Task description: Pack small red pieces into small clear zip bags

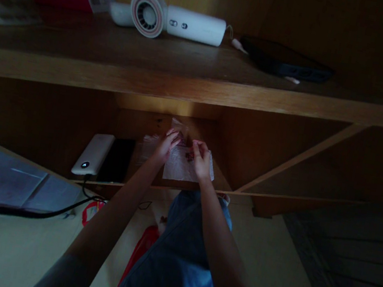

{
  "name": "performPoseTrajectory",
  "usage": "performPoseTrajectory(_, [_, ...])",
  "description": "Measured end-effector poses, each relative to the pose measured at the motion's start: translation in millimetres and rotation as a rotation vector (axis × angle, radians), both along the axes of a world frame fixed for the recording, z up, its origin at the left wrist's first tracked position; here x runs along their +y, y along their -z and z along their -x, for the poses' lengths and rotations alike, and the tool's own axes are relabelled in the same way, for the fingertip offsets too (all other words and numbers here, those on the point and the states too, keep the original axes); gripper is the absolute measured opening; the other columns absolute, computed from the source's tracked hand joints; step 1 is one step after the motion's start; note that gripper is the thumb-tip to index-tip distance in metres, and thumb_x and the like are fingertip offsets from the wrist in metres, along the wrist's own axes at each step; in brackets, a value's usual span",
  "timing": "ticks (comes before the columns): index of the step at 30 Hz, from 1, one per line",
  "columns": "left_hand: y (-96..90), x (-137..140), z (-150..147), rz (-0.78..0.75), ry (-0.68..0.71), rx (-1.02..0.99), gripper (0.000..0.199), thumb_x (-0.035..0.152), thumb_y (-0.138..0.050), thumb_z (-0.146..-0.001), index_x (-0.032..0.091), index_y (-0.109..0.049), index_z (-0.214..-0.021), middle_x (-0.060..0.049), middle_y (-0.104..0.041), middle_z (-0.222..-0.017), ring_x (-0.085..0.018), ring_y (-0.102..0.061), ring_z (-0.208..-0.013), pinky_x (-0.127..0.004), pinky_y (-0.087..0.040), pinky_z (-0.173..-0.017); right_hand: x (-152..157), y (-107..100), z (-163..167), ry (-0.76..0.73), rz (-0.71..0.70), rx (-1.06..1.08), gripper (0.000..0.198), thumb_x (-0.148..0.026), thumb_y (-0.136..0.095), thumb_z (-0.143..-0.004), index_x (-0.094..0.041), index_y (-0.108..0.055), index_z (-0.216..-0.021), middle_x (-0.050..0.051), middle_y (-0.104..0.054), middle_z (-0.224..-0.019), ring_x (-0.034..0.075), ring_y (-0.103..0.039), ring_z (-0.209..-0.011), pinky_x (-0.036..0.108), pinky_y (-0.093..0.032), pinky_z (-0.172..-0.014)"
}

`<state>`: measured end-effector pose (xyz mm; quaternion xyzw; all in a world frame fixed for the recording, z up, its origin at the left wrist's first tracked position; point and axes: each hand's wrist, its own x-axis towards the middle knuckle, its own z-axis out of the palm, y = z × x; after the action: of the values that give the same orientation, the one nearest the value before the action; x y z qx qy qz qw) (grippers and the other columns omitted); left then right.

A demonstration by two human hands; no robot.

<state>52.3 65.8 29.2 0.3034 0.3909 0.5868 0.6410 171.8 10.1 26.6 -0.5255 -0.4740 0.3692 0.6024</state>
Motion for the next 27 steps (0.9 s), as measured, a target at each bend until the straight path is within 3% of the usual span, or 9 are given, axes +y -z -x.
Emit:
performPoseTrajectory(8, [-2.9,-4.1,-1.3,0.068,0.039,-0.015,0.015,0.011,-0.055,-0.069,0.018,-0.055,-0.082,-0.001,-0.061,-0.097,-0.012,-0.061,-0.091,-0.030,-0.045,-0.090,0.0,-0.6,0.6,-0.019,0.022,0.025,0.034,-0.052,-0.045,-0.081,-0.021,-0.056,-0.091,0.000,-0.058,-0.074,0.012,-0.054,-0.062,0.021,-0.041,-0.052])
performPoseTrajectory(14, [-2.2,-2.2,-1.4,0.030,0.013,0.014,0.022,0.008,-0.054,-0.067,0.020,-0.057,-0.086,-0.001,-0.062,-0.095,-0.013,-0.060,-0.093,-0.030,-0.046,-0.089,-1.0,-0.9,0.2,-0.016,0.039,0.020,0.035,-0.053,-0.044,-0.080,-0.022,-0.057,-0.090,-0.001,-0.058,-0.073,0.012,-0.054,-0.061,0.021,-0.041,-0.051])
performPoseTrajectory(20, [-16.2,-10.6,-3.4,0.003,-0.012,0.084,0.025,0.010,-0.057,-0.066,0.021,-0.061,-0.089,-0.002,-0.065,-0.095,-0.016,-0.060,-0.095,-0.028,-0.047,-0.085,-1.0,-0.3,0.2,-0.023,0.057,0.029,0.037,-0.055,-0.044,-0.079,-0.022,-0.057,-0.089,-0.001,-0.057,-0.069,0.012,-0.053,-0.056,0.021,-0.040,-0.050])
performPoseTrajectory(24, [-27.6,-23.8,7.1,-0.007,-0.023,0.124,0.028,0.015,-0.062,-0.064,0.022,-0.061,-0.091,-0.002,-0.064,-0.102,-0.018,-0.060,-0.096,-0.027,-0.049,-0.079,-2.3,-1.6,-1.7,-0.010,0.056,0.025,0.040,-0.056,-0.043,-0.079,-0.021,-0.058,-0.090,-0.001,-0.056,-0.067,0.012,-0.053,-0.057,0.023,-0.041,-0.053])
performPoseTrajectory(27, [-27.5,-30.0,25.5,-0.038,-0.131,0.254,0.028,0.021,-0.065,-0.064,0.022,-0.061,-0.091,-0.003,-0.061,-0.110,-0.018,-0.058,-0.098,-0.026,-0.048,-0.077,-3.6,-2.9,-3.5,-0.001,0.060,0.018,0.041,-0.056,-0.042,-0.080,-0.021,-0.058,-0.091,-0.002,-0.055,-0.065,0.012,-0.052,-0.056,0.024,-0.041,-0.055])
